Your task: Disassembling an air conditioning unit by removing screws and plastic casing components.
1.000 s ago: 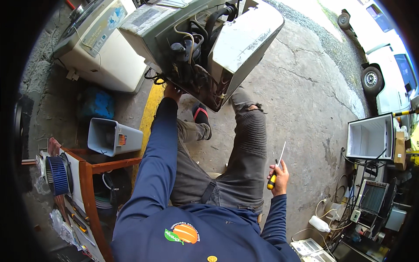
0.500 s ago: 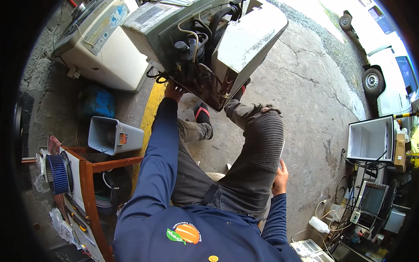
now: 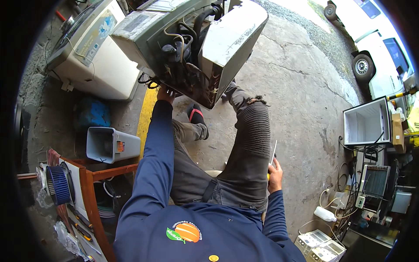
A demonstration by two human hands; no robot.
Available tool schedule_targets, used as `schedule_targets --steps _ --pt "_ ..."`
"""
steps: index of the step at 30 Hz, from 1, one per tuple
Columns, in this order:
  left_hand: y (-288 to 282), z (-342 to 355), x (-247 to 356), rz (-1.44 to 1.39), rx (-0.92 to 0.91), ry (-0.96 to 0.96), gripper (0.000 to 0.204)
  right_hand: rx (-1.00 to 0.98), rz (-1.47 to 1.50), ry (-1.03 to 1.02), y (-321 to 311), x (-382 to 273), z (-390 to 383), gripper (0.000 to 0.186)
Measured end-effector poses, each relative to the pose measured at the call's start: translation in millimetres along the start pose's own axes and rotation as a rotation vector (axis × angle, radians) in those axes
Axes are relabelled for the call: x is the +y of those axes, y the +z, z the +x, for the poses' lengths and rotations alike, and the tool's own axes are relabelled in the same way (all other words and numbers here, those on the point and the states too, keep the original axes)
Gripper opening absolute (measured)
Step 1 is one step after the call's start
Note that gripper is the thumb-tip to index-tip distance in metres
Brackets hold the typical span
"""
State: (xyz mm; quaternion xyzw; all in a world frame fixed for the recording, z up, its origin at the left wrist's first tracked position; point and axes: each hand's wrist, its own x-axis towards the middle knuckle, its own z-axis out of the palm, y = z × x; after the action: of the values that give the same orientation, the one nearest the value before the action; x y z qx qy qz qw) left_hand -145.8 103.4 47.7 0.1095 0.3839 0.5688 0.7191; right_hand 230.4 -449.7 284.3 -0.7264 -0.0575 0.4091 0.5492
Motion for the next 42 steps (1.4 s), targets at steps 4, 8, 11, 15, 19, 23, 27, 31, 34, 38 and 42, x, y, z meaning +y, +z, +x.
schedule_targets --steps 4,8,11,15,19,23,27,31,34,38,42 --pt "-24.5 8.1 23.0 0.606 -0.044 0.430 0.018 -0.079 -0.044 0.014 7.0 12.5 8.8 0.057" --pt "9.2 -25.3 0.1 0.550 -0.114 0.410 0.018 -0.053 -0.008 0.101 5.6 9.3 13.3 0.061" --pt "41.3 -64.0 14.5 0.412 -0.089 0.317 0.018 -0.061 0.006 0.138 6.7 10.8 14.2 0.064" --pt "59.4 -89.4 42.5 0.031 0.055 0.055 0.019 -0.109 -0.011 0.157 15.9 11.1 23.5 0.065" --pt "44.4 -90.6 31.2 0.265 0.015 0.167 0.026 -0.114 -0.002 0.109 19.8 11.2 21.9 0.065" --pt "35.3 -65.0 33.6 0.495 -0.022 0.310 0.041 -0.111 -0.028 0.170 19.9 14.1 18.0 0.065" --pt "33.5 -55.1 26.0 0.795 0.023 0.377 0.048 -0.096 -0.022 0.206 15.4 26.3 18.8 0.065" --pt "34.7 -54.0 28.5 1.272 0.120 0.478 0.052 -0.094 -0.001 0.224 12.6 39.7 22.8 0.065" --pt "30.1 -63.5 30.1 1.631 0.194 0.567 0.056 -0.100 0.003 0.232 12.2 48.8 26.8 0.065" --pt "49.5 -81.1 26.8 1.704 0.200 0.565 0.057 -0.081 -0.002 0.257 12.3 48.4 30.9 0.066" --pt "62.2 -72.6 60.0 1.548 0.167 0.090 0.057 -0.101 -0.001 0.266 21.3 51.6 38.0 0.066"
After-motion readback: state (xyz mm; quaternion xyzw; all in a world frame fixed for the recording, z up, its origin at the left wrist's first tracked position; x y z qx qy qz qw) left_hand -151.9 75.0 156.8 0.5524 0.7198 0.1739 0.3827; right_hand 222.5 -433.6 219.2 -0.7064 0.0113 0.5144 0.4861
